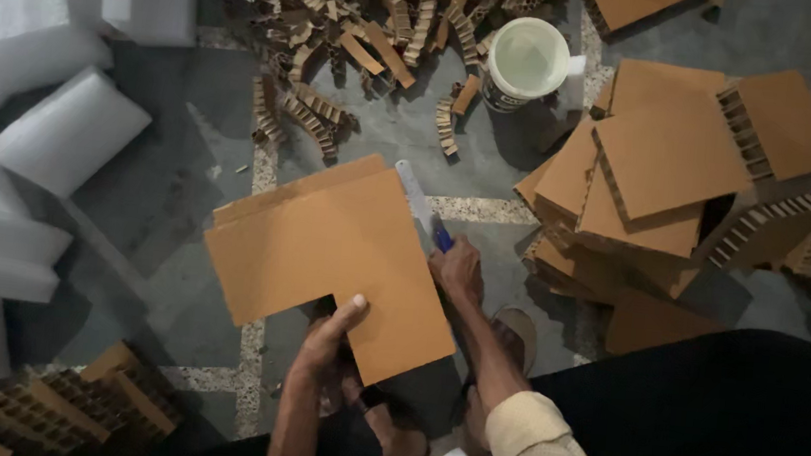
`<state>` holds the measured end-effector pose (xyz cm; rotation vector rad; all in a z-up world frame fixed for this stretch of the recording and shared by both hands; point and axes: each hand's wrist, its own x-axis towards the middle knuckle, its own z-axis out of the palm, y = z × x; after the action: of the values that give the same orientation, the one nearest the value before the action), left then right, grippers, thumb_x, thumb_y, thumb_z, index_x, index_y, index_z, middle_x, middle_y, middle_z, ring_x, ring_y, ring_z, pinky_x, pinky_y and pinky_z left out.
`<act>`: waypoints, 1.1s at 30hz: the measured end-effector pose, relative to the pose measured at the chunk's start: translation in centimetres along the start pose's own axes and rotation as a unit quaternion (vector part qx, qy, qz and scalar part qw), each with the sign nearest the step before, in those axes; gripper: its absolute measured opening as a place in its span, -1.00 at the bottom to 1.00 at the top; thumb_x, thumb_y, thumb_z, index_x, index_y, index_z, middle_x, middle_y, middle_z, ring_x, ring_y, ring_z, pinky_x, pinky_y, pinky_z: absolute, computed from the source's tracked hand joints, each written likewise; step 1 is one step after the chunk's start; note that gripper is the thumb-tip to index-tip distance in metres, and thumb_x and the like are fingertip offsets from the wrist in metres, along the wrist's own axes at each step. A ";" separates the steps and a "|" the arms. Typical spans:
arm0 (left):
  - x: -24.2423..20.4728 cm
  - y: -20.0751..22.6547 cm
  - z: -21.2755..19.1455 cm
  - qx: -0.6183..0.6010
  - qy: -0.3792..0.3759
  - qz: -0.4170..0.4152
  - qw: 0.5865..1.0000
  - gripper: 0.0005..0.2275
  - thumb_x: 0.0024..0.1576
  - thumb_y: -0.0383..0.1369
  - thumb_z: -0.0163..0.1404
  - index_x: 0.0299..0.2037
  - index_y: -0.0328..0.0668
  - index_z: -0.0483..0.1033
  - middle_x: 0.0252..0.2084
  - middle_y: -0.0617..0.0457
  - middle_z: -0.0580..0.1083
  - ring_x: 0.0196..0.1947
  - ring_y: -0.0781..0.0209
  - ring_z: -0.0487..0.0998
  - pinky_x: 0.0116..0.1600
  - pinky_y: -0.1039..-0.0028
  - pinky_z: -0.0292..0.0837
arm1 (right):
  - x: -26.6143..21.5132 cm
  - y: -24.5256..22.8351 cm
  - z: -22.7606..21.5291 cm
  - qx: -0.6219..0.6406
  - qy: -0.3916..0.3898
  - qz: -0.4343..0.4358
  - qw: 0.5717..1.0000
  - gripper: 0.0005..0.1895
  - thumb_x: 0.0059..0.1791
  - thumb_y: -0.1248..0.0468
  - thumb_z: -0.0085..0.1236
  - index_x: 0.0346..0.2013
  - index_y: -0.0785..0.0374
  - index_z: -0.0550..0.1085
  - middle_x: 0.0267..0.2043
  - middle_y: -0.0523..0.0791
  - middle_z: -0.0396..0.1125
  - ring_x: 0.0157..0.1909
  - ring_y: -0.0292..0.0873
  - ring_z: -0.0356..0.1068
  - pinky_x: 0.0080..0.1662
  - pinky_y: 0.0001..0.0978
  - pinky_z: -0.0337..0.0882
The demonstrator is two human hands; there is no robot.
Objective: The person sits on the floor and uses a utility knife and a metal ruler to cut rectangular pieces of corrugated cardboard. They repeatedly measure, score, and separate the cardboard into smaller sections, then fold and separate the fluted layers by hand.
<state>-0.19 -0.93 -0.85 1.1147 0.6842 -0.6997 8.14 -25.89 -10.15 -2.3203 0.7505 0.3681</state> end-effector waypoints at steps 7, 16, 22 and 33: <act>0.1 -0.3 0.2 -0.080 -0.062 -0.015 0.995 -0.37 0.09 -0.08 0.11 0.28 -0.41 0.36 0.17 -0.13 0.48 0.14 0.00 0.50 0.19 0.21 0.42 | 2.0 3.0 2.6 -0.035 0.010 -0.045 0.998 -0.67 -0.24 0.13 0.30 -0.40 0.35 0.50 -0.31 0.20 0.44 -0.21 0.31 0.46 -0.21 0.10 0.44; -0.5 0.2 0.9 -0.061 -0.077 0.051 0.994 -0.40 0.15 -0.12 0.06 0.31 -0.39 0.30 0.15 -0.15 0.45 0.10 -0.03 0.50 0.12 0.17 0.43 | 3.3 4.4 3.7 -0.037 0.024 -0.077 0.996 -0.67 -0.25 0.14 0.29 -0.37 0.33 0.48 -0.29 0.17 0.44 -0.20 0.34 0.43 -0.19 0.15 0.42; 0.1 -0.4 0.3 -0.037 -0.011 -0.042 0.998 -0.37 0.11 -0.06 0.06 0.29 -0.41 0.36 0.19 -0.22 0.48 0.14 -0.07 0.51 0.19 0.13 0.41 | 4.2 4.9 4.3 -0.060 0.017 -0.069 0.996 -0.68 -0.22 0.17 0.28 -0.32 0.31 0.46 -0.24 0.17 0.41 -0.15 0.34 0.41 -0.15 0.14 0.41; 0.9 -1.0 -0.3 0.039 0.035 -0.043 0.998 -0.21 -0.05 0.08 0.14 0.30 -0.37 0.36 0.25 -0.27 0.44 0.22 -0.17 0.47 0.19 0.10 0.42 | 2.2 4.7 4.5 0.004 0.072 -0.097 0.993 -0.58 -0.20 0.21 0.26 -0.13 0.35 0.42 -0.15 0.19 0.37 -0.08 0.33 0.39 -0.08 0.14 0.38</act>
<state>-0.50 -1.02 -2.17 1.1925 0.7731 -0.7681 6.76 -26.71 -16.78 -2.4068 0.5861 0.1114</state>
